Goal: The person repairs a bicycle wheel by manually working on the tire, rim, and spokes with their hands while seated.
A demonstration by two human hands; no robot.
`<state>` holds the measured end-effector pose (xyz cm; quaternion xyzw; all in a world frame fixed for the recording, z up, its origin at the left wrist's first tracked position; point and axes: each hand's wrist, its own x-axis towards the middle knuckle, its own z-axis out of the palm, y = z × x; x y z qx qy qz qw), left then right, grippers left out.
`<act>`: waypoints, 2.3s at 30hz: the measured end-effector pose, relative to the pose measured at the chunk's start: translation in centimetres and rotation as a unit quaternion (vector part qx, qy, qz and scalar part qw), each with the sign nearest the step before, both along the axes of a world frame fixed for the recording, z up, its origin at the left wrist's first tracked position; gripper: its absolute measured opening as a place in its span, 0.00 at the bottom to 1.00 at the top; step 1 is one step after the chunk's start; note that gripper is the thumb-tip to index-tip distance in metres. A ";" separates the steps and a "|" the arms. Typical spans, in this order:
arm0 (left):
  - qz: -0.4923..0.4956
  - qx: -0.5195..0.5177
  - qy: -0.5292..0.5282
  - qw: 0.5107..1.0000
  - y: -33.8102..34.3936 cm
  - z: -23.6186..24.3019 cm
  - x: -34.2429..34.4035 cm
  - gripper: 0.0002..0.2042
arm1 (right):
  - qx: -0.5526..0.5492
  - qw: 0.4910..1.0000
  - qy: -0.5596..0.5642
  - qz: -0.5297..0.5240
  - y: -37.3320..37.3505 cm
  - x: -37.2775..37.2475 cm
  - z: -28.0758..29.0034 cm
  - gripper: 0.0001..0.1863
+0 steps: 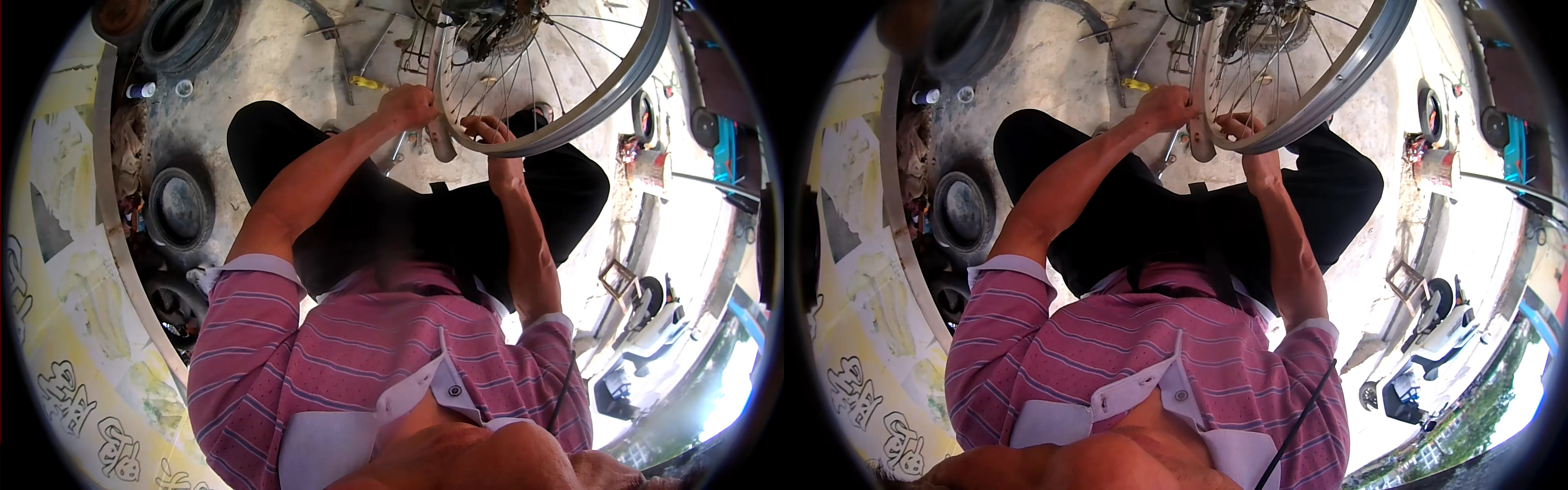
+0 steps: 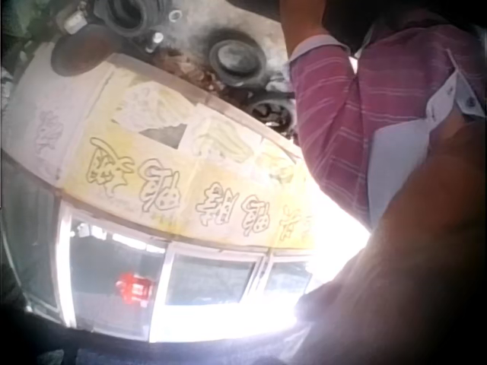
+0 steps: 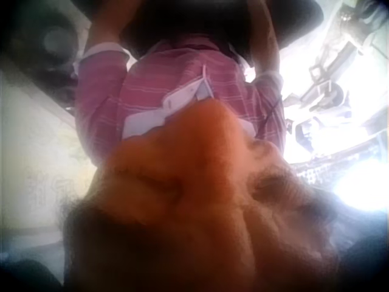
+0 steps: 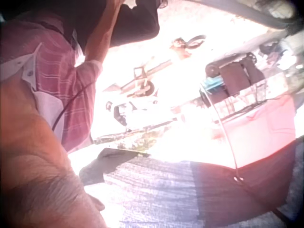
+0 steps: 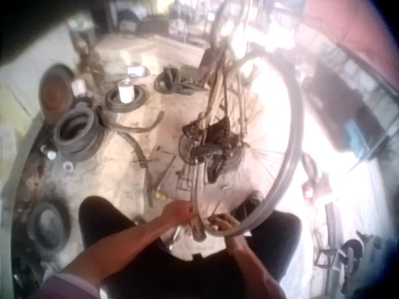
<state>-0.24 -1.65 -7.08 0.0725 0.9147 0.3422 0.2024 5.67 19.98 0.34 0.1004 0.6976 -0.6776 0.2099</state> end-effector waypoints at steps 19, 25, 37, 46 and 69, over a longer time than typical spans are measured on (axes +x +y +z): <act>-0.010 0.039 0.046 0.998 -0.2 -1.4 0.4 0.16 | 0.027 0.968 0.245 0.053 2.1 0.1 8.3 0.18; -0.006 0.033 0.046 0.998 -0.4 -1.4 0.3 0.16 | -0.171 0.980 0.097 -0.036 1.6 -1.1 13.1 0.12; -0.002 0.013 0.011 1.000 -0.5 -0.2 0.6 0.16 | -0.187 0.976 0.112 -0.006 2.5 -4.1 16.1 0.34; -0.008 0.017 0.035 0.999 -0.1 -0.9 0.5 0.16 | -0.160 0.968 0.169 -0.098 1.4 -8.0 21.6 0.43; -0.008 0.197 -0.014 0.980 -1.2 6.1 -1.6 0.18 | 0.092 0.940 0.280 -0.173 -1.8 -7.8 21.3 0.30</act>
